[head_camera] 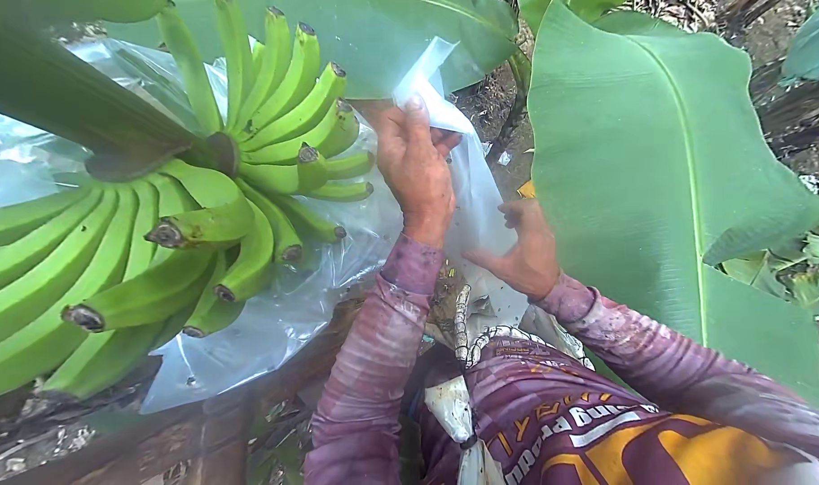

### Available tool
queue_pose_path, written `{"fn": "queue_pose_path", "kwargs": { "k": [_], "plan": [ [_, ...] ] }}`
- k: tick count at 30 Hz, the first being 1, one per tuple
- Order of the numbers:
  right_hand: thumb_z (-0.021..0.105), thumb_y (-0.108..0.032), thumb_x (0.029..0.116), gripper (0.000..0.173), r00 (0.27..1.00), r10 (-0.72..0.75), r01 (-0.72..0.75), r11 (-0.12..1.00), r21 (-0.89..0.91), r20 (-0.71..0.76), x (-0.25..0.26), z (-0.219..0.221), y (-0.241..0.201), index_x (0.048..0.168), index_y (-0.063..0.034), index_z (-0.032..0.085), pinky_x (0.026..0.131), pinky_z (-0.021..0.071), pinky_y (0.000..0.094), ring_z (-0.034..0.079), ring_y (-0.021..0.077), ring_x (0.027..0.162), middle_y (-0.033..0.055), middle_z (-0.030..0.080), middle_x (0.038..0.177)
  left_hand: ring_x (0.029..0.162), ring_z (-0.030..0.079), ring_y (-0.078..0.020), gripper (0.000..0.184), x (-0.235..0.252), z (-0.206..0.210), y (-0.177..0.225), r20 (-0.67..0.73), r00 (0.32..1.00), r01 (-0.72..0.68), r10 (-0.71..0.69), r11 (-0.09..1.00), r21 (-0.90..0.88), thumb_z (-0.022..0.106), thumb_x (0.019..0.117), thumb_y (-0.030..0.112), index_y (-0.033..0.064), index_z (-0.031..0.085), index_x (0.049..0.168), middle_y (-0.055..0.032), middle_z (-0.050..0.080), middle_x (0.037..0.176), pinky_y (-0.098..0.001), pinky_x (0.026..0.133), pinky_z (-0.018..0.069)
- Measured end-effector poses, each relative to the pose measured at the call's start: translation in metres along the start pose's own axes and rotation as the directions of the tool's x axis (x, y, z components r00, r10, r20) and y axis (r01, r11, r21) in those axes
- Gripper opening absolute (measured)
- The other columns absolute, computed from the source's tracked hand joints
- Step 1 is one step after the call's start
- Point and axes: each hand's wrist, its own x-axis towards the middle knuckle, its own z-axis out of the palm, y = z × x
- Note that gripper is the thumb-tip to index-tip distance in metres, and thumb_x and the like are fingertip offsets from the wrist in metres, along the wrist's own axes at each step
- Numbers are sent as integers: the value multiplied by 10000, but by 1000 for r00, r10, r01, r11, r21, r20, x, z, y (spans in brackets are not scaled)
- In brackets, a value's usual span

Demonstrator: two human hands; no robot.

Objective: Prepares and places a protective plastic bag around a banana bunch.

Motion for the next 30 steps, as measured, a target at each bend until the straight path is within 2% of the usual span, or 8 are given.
{"fn": "queue_pose_path", "kwargs": {
  "k": [4, 9, 13, 16, 19, 21, 26, 30],
  "plan": [
    [670, -262, 944, 313, 994, 28, -18, 995, -102, 107, 13, 3, 22, 1051, 32, 666, 721, 570, 516, 674, 350, 871, 209, 652, 990, 717, 692, -209, 149, 0, 1, 3, 19, 1000, -20, 20, 1000, 5, 455, 1096, 136, 39, 513, 999, -101, 624, 838, -392, 707, 638],
    [520, -205, 1078, 246, 954, 180, -211, 971, 110, 242, 27, -43, 38, 1128, -23, 678, 710, 572, 410, 671, 189, 745, 123, 696, 884, 717, 683, -189, 134, 10, -8, 4, 0, 999, -39, 39, 998, 43, 450, 1100, 151, 53, 497, 1020, -79, 612, 834, -368, 702, 632],
    [580, -204, 1035, 222, 908, 290, -379, 875, 300, 302, 42, -56, 42, 1016, -31, 716, 679, 581, 318, 657, 91, 683, 34, 698, 792, 1160, 638, -240, 419, 18, -23, -3, 257, 967, -75, 3, 960, 271, 435, 1070, 158, 3, 367, 1453, -167, 576, 1302, -420, 958, 568],
    [685, -152, 960, 122, 900, 291, -412, 809, 419, 323, 42, -58, 41, 882, -67, 648, 600, 533, 252, 601, 51, 616, -18, 646, 716, 1378, 511, -284, 522, -1, -31, -1, 645, 765, -464, 2, 696, 548, 521, 967, 11, -82, 419, 1471, -233, 497, 1486, -415, 1109, 479],
    [749, -95, 880, 182, 876, 308, -467, 734, 494, 371, 38, -54, 33, 810, -105, 581, 595, 518, 246, 593, 49, 618, -30, 624, 699, 1376, 484, -382, 428, -31, -32, -17, 903, 427, -851, -49, 317, 419, 620, 891, 32, 122, 692, 1303, -145, 598, 1418, -539, 1099, 423],
    [750, -73, 849, 171, 859, 312, -499, 690, 525, 407, 36, -51, 26, 824, -115, 586, 613, 541, 254, 606, 53, 645, -32, 623, 721, 1365, 504, -372, 288, -42, -35, -33, 932, 344, -910, -114, 204, 361, 638, 936, 91, 177, 753, 1185, -88, 634, 1393, -543, 1106, 405],
    [705, -188, 940, 149, 867, 422, -498, 740, 453, 264, 53, -78, 54, 881, -171, 570, 577, 527, 236, 573, 17, 602, -99, 600, 704, 964, 649, -318, 151, -56, -69, -56, 868, 467, -858, -168, 155, 491, 618, 995, 173, 85, 740, 986, -103, 695, 947, -454, 793, 527],
    [739, -239, 911, 208, 923, 384, -376, 894, 245, 14, 100, -132, 98, 915, -165, 545, 577, 499, 189, 524, -34, 590, -130, 543, 733, 961, 709, -331, 241, -102, -120, -96, 628, 603, -595, -492, 247, 765, 555, 1035, 184, 18, 728, 1062, -164, 719, 1001, -517, 836, 580]
  ]
}}
